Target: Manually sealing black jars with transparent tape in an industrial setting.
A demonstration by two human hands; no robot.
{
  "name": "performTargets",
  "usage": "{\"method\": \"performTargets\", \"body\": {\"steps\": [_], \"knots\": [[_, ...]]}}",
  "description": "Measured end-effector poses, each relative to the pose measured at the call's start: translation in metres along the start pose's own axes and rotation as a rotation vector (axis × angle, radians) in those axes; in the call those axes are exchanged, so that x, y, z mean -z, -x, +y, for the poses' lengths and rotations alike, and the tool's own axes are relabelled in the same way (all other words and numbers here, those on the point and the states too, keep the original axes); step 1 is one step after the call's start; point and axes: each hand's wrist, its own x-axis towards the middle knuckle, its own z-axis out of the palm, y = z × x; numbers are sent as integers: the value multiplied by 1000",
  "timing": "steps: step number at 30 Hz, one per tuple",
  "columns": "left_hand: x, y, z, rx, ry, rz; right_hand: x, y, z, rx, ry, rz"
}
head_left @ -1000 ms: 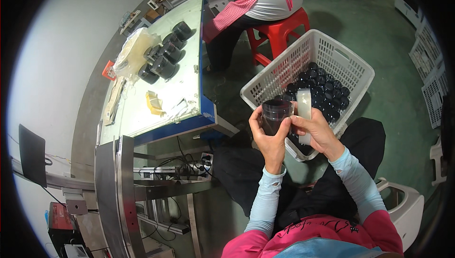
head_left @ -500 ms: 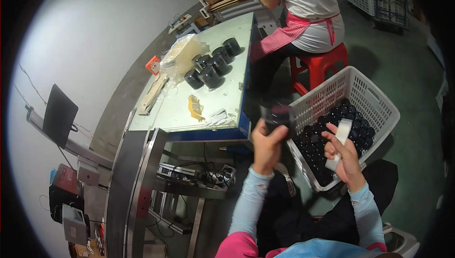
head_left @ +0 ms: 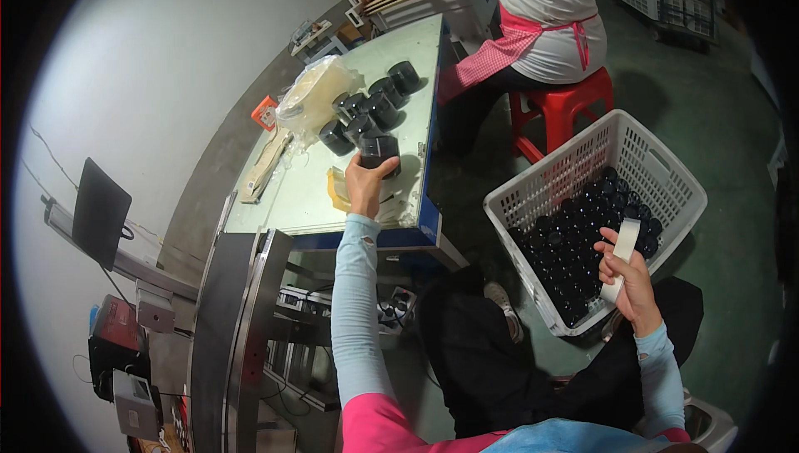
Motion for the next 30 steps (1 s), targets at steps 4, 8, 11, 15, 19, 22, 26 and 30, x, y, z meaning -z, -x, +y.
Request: {"method": "performTargets", "body": {"steps": [4,8,11,15,19,22,26,30], "knots": [[4,-13,-8,29,-220,124,9,-4,4,-13,-5,3],[6,-27,-16,123,-297,61,10,-11,7,-38,2,21],[7,-37,-22,87,-69,50,14,-14,10,-57,-4,31],[12,-63,-51,71,-38,135,29,-15,14,-62,-12,74],[5,-80,-60,58,-59,125,46,-13,15,-54,-43,123],[0,-80,-52,-19,-72,81,60,-15,14,-33,-38,148],[9,-52,-12,-14,50,59,77,-23,1,62,29,94],[-39,35,41,-215,-155,68,97,-39,-25,-6,107,122]]}}
